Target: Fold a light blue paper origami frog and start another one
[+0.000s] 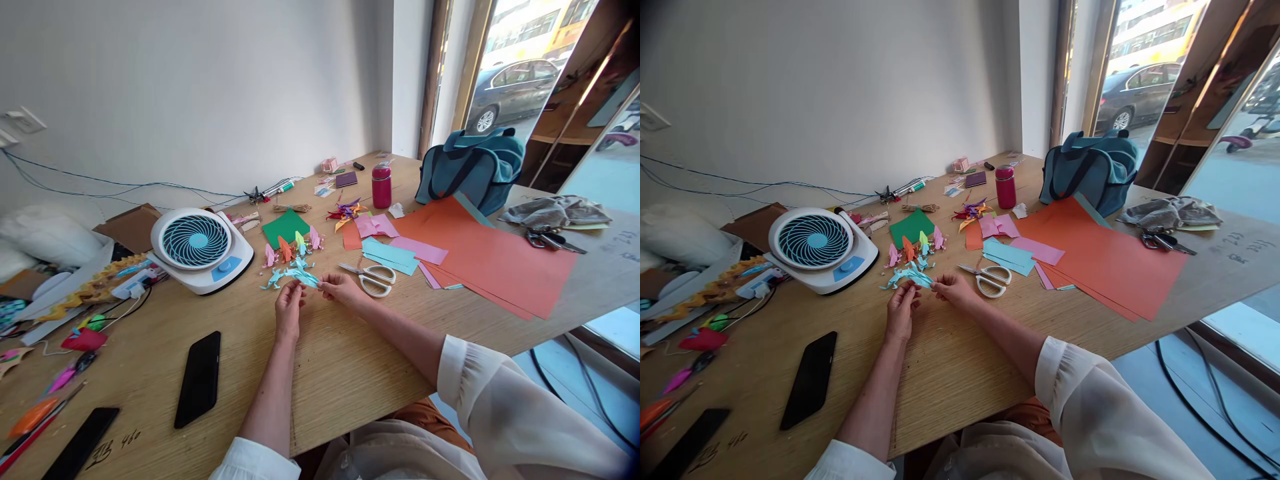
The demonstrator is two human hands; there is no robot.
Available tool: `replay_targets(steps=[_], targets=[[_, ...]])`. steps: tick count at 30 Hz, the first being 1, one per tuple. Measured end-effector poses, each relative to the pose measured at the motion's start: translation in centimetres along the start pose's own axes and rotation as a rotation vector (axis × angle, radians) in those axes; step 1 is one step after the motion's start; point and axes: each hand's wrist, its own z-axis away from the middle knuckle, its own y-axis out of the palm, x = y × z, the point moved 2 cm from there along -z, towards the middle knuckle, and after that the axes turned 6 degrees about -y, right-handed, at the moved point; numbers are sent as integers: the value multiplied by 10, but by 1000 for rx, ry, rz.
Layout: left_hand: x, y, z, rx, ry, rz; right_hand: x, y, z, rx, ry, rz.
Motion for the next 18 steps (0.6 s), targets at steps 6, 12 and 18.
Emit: replay_targets(steps=[6,12,18], targets=[[-12,3,6,184,-43,247,2,7,8,73,122,-197],[-12,4,7,157,-83,339,4,10,12,159,172,-211],[-13,4,7,85,-121,335,1,5,7,92,52,-65]])
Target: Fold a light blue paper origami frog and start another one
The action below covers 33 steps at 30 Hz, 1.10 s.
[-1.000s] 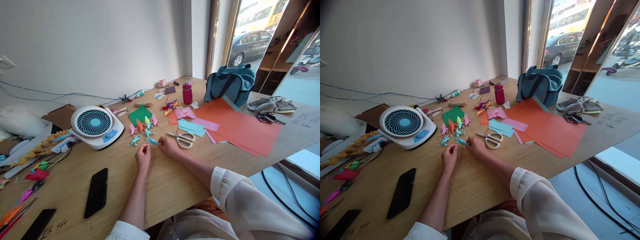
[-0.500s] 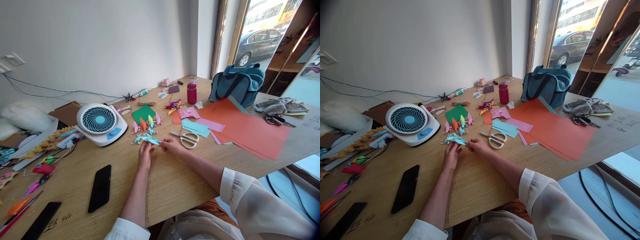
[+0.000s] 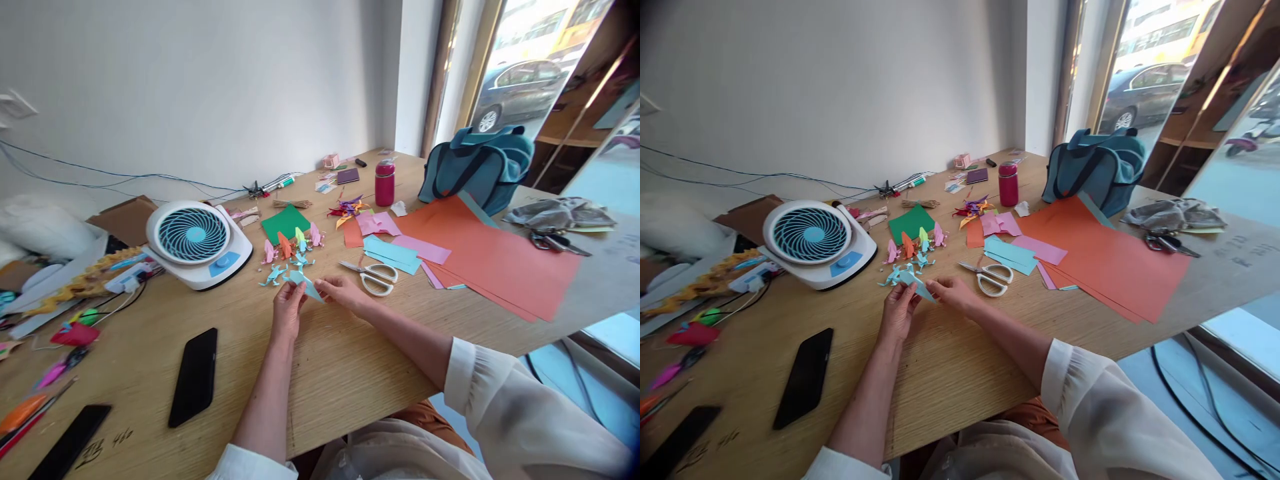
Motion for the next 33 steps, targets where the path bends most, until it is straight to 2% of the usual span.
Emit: replay_targets(steps=[4,11,21,28,33], targets=[[-1,1,-1,-37,-34,-16,-3,1,-3,-31,-83,100],[1,1,-5,-11,-57,5,-13,3,-5,-69,-156,178],[6,2,0,-48,-190,-60,-13,-2,-6,-178,-203,231],[7,5,3,-76,-163,-81,-11,-4,-3,-162,-212,231],[6,9,10,-43,-185,-83,-14,-8,-6,-184,-215,209]])
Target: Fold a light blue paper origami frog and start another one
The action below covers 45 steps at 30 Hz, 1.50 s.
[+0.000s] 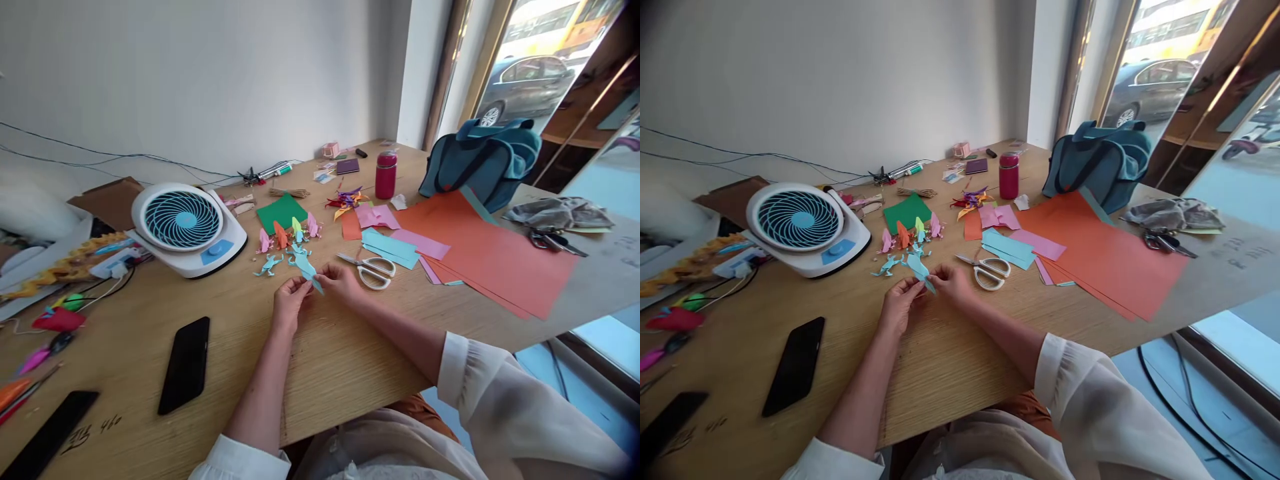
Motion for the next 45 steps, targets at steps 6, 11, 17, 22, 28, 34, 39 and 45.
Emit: replay_targets(steps=[6,11,17,22,28,34,39,45], targets=[[2,3,3,14,-6,-45,0,0,-1,27,12,-22],[0,5,4,18,35,-80,2,-1,-1,43,33,-28],[1,6,7,39,20,-119,4,-3,-1,36,49,-58],[2,6,5,-8,66,-135,6,-2,-2,65,71,-76],[2,6,4,-24,87,-142,11,-4,-2,117,95,-88],[3,8,7,-7,77,-178,13,-5,0,107,95,-107],[6,9,7,-7,95,-224,14,-5,2,104,108,-115],[6,6,4,-63,178,-255,12,-4,1,129,114,-95]])
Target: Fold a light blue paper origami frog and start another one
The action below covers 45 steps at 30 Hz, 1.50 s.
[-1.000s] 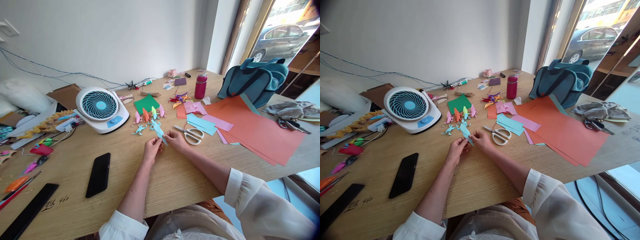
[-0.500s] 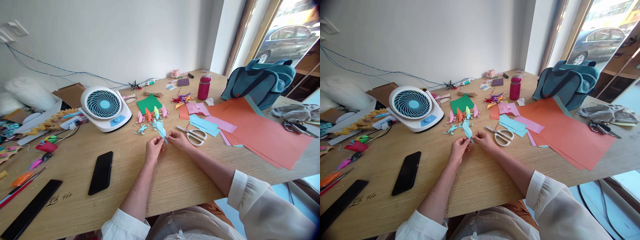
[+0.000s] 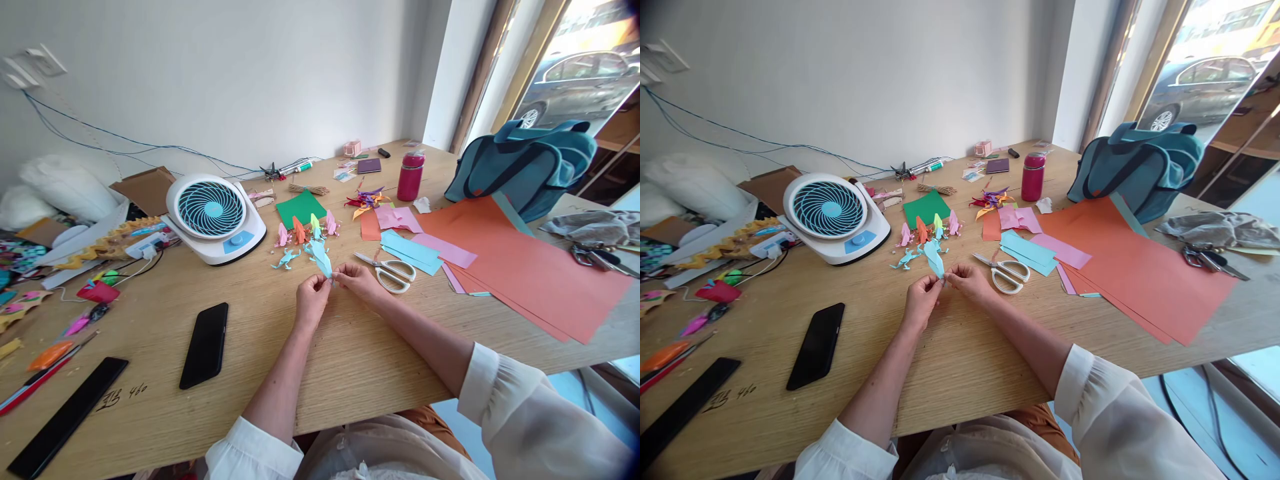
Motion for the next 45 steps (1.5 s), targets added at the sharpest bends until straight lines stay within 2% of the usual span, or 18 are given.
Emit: replay_targets(steps=[5,13,31,37,45], targets=[[-1,-3,-3,-65,24,49,-3,2,-1,46,-7,57],[-8,-3,2,-8,-19,145,-8,4,1,64,-65,159],[-5,-6,-2,-41,-44,179,-11,9,5,58,-138,265],[-5,-7,-2,-4,-88,200,-6,9,7,41,-230,352],[-11,-11,-2,59,-177,259,4,8,9,80,-376,428]])
